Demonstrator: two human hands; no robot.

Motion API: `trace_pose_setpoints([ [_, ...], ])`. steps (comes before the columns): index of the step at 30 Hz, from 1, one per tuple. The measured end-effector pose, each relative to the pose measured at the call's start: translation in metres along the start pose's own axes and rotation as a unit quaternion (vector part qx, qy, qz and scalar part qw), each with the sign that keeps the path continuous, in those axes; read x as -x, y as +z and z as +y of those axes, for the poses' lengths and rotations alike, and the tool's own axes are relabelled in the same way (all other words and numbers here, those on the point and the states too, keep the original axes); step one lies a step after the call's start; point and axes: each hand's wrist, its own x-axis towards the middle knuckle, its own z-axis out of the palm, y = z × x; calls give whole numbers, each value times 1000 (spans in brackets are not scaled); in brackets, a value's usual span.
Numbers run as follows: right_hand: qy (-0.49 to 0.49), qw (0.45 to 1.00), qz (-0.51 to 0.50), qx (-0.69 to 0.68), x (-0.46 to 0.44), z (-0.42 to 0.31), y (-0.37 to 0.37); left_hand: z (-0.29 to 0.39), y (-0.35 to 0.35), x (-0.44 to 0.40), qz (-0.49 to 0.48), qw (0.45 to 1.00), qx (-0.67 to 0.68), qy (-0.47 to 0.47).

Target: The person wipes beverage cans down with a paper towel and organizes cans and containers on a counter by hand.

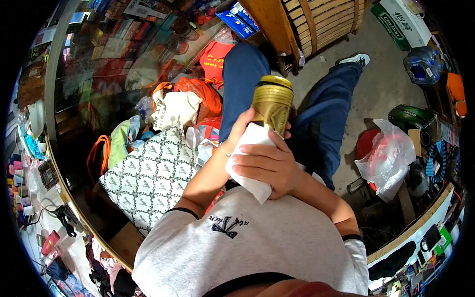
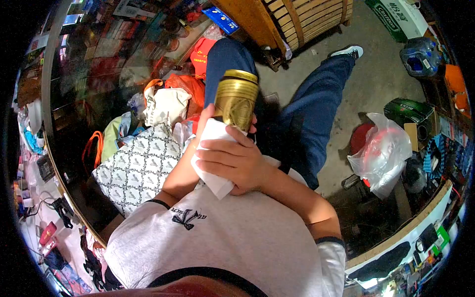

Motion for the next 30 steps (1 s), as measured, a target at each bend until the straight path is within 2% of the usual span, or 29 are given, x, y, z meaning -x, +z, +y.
trace_pose_setpoints([
  [1,3,1000,0,-1,-1,0,0,1,-2,-1,1,1000,1,-2],
  [3,-10,1000,-20,12,0,-1,1,0,-11,-6,-132,980,144,32],
  [7,0,1000,-28,-13,5,-1,0,5,-8,-11,-94,984,142,41],
  [11,7,1000,-14,-8,2,-2,-5,13,8,-10,-69,986,121,87],
  [13,14,1000,-15,-2,5,-1,-8,13,16,-11,-6,983,144,114],
  [16,28,999,-27,1,14,4,-7,9,1,-16,-40,984,134,107],
  [17,18,999,-22,39,17,6,-5,9,-1,-15,-34,985,136,103],
  [19,5,997,-16,78,20,8,-1,13,-1,-14,-5,995,5,101],
  [21,-1,992,-1,124,22,8,2,15,1,-11,-18,996,2,93],
  [23,7,992,7,128,18,7,0,16,7,-8,9,995,-62,83],
  [27,21,987,41,152,18,16,-10,4,1,-12,6,1000,-15,27],
  [28,26,986,41,157,18,18,-14,0,-4,-13,-13,1000,3,12],
  [29,22,980,41,195,20,22,-17,0,-8,-14,-150,976,156,-12],
  [30,41,976,57,206,19,24,-19,-2,-11,-14,-154,980,124,-22],
])
